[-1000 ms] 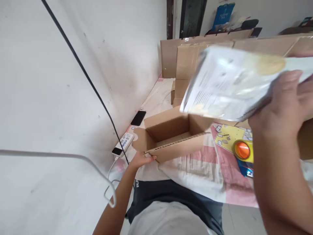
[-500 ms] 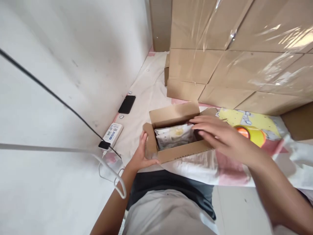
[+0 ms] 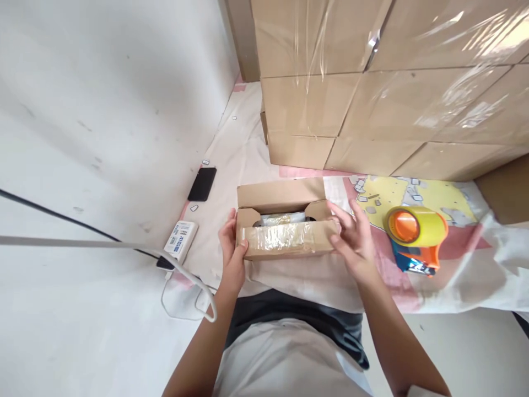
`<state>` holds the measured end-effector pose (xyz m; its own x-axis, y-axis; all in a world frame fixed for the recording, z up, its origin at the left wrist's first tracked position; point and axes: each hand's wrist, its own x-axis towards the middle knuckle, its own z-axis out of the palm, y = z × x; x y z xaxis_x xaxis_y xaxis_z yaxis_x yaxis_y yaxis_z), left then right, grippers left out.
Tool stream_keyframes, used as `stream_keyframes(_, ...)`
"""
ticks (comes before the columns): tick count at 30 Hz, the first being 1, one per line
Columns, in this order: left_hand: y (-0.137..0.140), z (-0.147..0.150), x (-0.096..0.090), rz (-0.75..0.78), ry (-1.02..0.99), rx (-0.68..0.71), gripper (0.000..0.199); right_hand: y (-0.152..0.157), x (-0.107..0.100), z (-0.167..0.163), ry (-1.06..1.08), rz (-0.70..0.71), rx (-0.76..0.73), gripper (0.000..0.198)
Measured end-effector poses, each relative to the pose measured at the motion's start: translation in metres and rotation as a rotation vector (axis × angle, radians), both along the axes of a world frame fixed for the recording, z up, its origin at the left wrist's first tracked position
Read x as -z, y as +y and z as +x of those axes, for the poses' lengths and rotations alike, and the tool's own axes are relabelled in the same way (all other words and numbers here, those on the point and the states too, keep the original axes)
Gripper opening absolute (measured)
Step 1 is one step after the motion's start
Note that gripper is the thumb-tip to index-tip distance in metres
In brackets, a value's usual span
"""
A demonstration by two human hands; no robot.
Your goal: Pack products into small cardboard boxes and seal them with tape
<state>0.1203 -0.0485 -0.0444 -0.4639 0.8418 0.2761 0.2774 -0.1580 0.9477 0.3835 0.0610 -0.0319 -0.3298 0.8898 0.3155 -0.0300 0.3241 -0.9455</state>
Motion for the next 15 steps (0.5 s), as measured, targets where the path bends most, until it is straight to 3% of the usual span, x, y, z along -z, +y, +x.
stream_keyframes(2,0.006,-0.008,-0.003,-0.057,-0.052,0.058,0.073,0.009,-0.008,-0.006,-0.058,0.046,0.01,0.086)
stream_keyframes(4,0.012,-0.023,-0.01,-0.133,-0.075,0.194,0.087,0.023,-0.013,-0.015,-0.066,0.002,-0.058,0.092)
stream_keyframes(7,0.018,-0.046,-0.029,-0.16,-0.004,0.33,0.104,0.042,-0.015,-0.031,0.072,-0.043,-0.066,0.077)
stream_keyframes(9,0.017,-0.051,-0.044,-0.148,0.197,0.341,0.097,0.045,-0.015,-0.038,0.146,0.052,-0.024,0.05)
stream_keyframes(12,0.007,-0.036,-0.067,-0.179,0.682,0.347,0.059,0.033,-0.022,-0.032,0.001,0.192,-0.033,0.04)
stream_keyframes(13,0.004,-0.027,-0.072,-0.197,0.825,0.337,0.052,0.027,-0.025,-0.023,-0.083,0.219,0.019,0.039)
stream_keyframes(15,-0.002,-0.008,-0.077,-0.215,1.015,0.28,0.055,0.018,-0.029,0.005,-0.216,0.268,0.301,0.042)
